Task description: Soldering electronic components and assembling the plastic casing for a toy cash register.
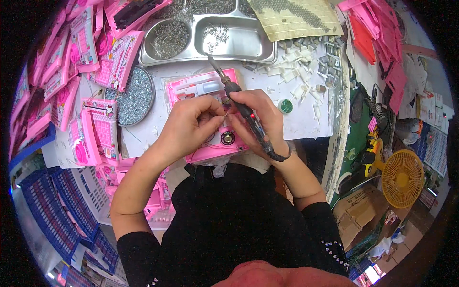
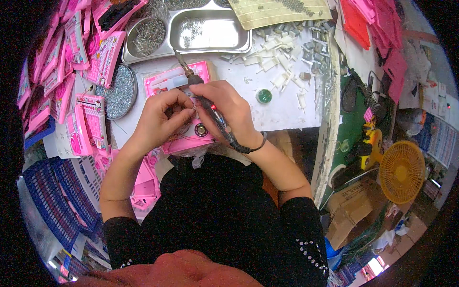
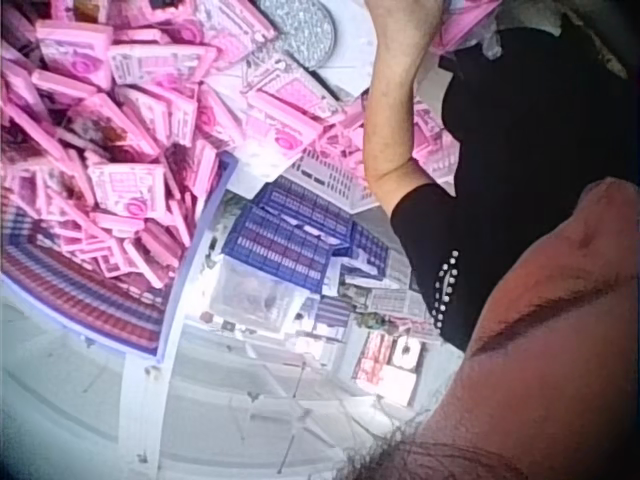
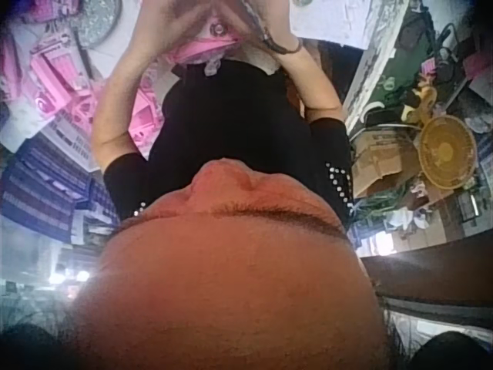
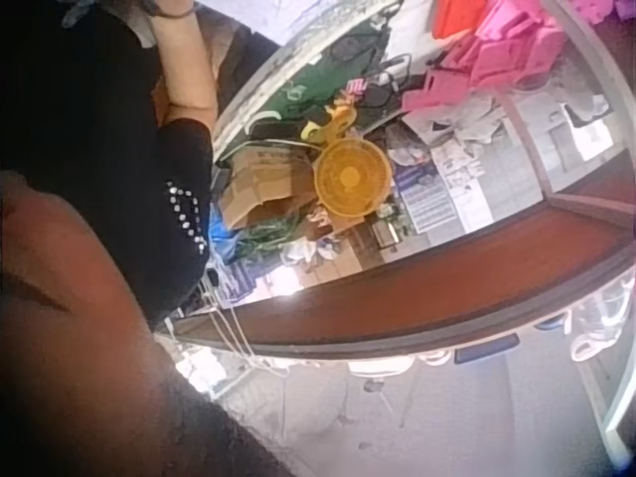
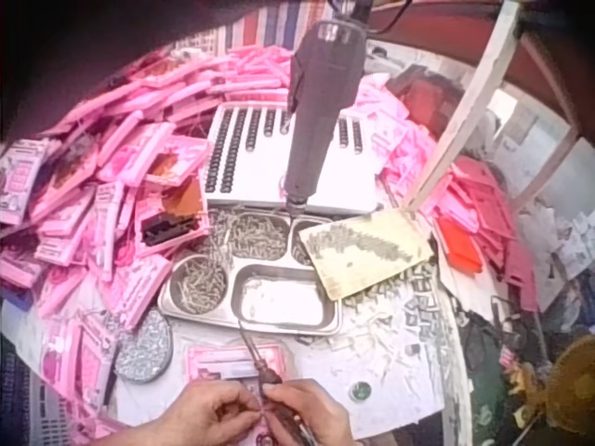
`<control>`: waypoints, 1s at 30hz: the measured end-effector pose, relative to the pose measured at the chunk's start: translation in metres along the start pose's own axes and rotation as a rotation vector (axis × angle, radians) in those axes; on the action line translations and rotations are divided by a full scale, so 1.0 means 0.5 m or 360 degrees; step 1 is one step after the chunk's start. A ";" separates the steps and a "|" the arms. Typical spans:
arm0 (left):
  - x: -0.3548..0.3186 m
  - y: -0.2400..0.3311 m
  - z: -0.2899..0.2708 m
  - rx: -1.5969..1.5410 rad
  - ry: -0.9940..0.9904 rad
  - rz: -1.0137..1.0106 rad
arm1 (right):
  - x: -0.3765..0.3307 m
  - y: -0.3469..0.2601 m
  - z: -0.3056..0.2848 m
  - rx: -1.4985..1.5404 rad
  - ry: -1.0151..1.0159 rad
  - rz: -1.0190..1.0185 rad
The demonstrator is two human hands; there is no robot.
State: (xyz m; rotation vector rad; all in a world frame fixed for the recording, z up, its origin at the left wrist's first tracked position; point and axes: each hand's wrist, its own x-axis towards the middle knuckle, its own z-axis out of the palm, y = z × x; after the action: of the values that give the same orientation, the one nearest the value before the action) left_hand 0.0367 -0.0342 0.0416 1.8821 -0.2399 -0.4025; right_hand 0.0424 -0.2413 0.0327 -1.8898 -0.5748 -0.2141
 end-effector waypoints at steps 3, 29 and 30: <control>0.000 0.001 0.003 0.0039 0.0000 0.0051 | -0.014 -0.001 0.001 -0.0078 0.0009 -0.0034; -0.022 0.001 0.026 0.0722 0.0004 0.0547 | -0.043 0.004 -0.140 0.0315 -0.0408 -0.0092; -0.022 0.001 0.025 0.0721 0.0003 0.0547 | -0.042 0.004 -0.140 0.0310 -0.0425 -0.0087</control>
State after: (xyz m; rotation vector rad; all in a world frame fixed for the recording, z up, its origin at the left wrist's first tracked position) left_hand 0.0216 -0.0415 0.0400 2.2268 -0.6887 -0.1143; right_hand 0.0338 -0.3117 0.0496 -1.7250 -0.7992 0.0595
